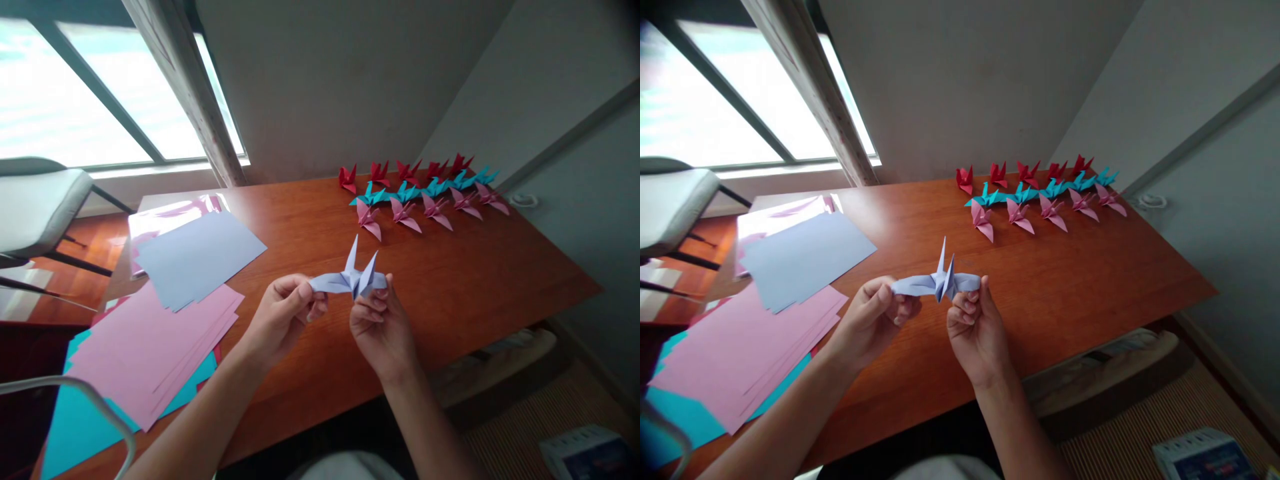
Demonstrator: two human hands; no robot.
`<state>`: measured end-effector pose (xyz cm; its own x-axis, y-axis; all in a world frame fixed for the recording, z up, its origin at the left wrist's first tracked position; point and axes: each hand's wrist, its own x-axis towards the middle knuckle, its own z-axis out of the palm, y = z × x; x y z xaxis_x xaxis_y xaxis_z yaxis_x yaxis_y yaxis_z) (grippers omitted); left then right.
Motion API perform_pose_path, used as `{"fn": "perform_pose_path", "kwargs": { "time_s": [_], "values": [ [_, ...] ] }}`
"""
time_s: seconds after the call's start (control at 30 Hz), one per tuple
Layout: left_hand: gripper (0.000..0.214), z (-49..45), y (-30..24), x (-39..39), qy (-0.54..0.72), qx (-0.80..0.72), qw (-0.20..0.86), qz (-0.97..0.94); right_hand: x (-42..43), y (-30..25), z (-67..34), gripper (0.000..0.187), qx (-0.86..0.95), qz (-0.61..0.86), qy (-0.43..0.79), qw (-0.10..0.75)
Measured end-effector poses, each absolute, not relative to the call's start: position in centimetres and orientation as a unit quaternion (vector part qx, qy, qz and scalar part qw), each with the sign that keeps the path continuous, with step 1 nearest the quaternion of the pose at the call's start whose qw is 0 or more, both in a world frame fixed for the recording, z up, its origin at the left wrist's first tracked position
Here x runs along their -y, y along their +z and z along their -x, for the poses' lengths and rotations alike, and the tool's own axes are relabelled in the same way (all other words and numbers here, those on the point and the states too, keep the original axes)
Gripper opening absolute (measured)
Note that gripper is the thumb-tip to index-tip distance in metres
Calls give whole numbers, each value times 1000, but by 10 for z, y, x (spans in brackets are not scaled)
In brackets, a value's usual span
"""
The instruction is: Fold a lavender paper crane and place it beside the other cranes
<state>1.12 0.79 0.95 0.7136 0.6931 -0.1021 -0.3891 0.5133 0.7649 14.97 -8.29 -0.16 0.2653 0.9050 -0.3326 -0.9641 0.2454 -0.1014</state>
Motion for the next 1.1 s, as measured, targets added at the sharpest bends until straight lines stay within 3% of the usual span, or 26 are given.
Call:
{"fn": "perform_pose_path", "kwargs": {
  "time_s": [0.5,0.7,0.9,1.1],
  "values": [
    [27,-8,9,-7,287,-170,856,-395,81,-4,-148,24,-101,174,591,781],
    [23,-8,18,-13,166,-214,795,-542,88,-9,-167,13,-50,285,553,781],
    [18,-11,19,-13,113,-247,770,-578,101,-11,-188,19,48,438,472,763],
    [29,-18,14,-11,95,-270,748,-599,106,-6,-191,25,161,502,466,710]
  ]
}}
